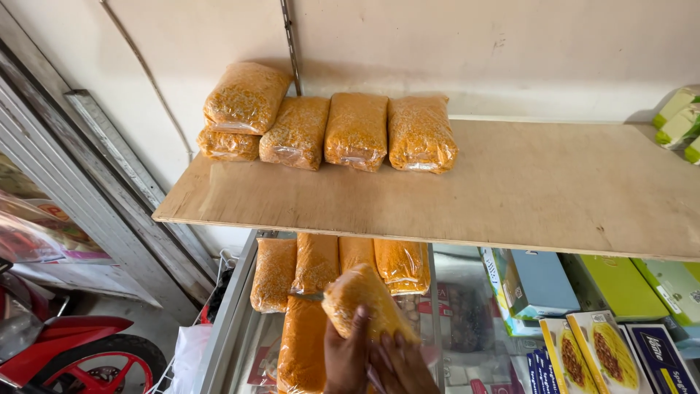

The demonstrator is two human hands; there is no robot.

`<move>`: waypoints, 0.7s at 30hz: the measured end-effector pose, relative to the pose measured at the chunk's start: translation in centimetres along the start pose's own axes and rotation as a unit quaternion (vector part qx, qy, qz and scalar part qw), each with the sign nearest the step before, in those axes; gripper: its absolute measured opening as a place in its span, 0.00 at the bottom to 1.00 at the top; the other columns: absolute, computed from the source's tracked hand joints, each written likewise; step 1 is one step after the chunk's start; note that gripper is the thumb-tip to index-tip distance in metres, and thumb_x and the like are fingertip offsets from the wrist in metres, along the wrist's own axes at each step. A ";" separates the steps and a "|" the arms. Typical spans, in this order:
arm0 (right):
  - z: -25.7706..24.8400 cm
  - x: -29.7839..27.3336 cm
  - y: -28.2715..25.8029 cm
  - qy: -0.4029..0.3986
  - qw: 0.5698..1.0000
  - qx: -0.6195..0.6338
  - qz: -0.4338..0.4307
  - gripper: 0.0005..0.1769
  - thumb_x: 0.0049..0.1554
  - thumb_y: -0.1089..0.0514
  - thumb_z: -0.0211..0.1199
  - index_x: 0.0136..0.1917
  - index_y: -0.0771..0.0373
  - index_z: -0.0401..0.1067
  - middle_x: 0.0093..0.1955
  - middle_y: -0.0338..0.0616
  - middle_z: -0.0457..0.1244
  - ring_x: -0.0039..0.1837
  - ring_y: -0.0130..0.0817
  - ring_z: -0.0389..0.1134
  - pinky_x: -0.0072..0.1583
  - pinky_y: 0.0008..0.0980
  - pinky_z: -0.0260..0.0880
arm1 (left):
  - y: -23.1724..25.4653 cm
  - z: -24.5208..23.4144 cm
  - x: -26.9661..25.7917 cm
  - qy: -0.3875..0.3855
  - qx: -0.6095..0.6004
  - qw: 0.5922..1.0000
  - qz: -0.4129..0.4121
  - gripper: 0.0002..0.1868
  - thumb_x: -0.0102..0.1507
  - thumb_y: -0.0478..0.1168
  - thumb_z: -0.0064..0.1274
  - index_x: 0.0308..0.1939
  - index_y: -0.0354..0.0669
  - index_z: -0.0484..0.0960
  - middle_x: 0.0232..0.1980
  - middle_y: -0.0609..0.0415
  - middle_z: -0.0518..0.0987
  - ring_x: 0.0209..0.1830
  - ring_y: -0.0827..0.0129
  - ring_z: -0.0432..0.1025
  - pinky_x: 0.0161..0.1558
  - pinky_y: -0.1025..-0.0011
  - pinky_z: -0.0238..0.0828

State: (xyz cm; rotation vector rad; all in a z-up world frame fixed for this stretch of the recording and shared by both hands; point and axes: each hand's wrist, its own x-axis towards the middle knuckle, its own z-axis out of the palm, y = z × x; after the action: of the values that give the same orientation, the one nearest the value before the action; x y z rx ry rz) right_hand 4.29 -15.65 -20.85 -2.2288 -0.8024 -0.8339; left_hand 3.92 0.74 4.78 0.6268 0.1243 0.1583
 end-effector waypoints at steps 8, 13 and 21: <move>-16.6 11.2 -8.7 0.040 0.924 0.350 0.146 0.26 0.67 0.50 0.49 0.76 0.53 0.63 0.76 0.37 0.61 0.71 0.32 0.66 0.74 0.55 0.42 | 5.6 3.4 -2.6 -0.027 -0.082 0.943 -0.322 0.42 0.58 0.67 0.47 0.68 0.45 0.72 0.56 0.39 0.80 0.51 0.51 0.79 0.53 0.57 0.79; -19.8 20.3 -10.7 0.097 0.525 0.704 0.468 0.31 0.66 0.52 0.43 0.80 0.63 0.58 0.79 0.48 0.57 0.73 0.39 0.58 0.69 0.43 0.45 | -1.6 -1.3 -2.1 -0.062 0.044 0.958 -0.277 0.37 0.65 0.57 0.48 0.70 0.34 0.71 0.65 0.39 0.80 0.64 0.53 0.76 0.64 0.59 0.74; -17.9 18.7 -11.5 0.114 0.615 0.619 0.476 0.32 0.65 0.54 0.42 0.80 0.65 0.54 0.83 0.47 0.53 0.82 0.39 0.52 0.77 0.38 0.48 | -1.6 0.8 -2.4 0.030 0.476 0.866 -0.149 0.34 0.67 0.61 0.52 0.68 0.41 0.69 0.58 0.49 0.80 0.58 0.65 0.76 0.59 0.69 0.70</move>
State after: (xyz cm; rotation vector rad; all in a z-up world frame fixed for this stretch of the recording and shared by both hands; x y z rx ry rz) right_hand 1.50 -15.35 7.34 -0.9013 0.1139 0.0929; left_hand 1.88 -1.47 4.61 1.5812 0.3689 -0.2091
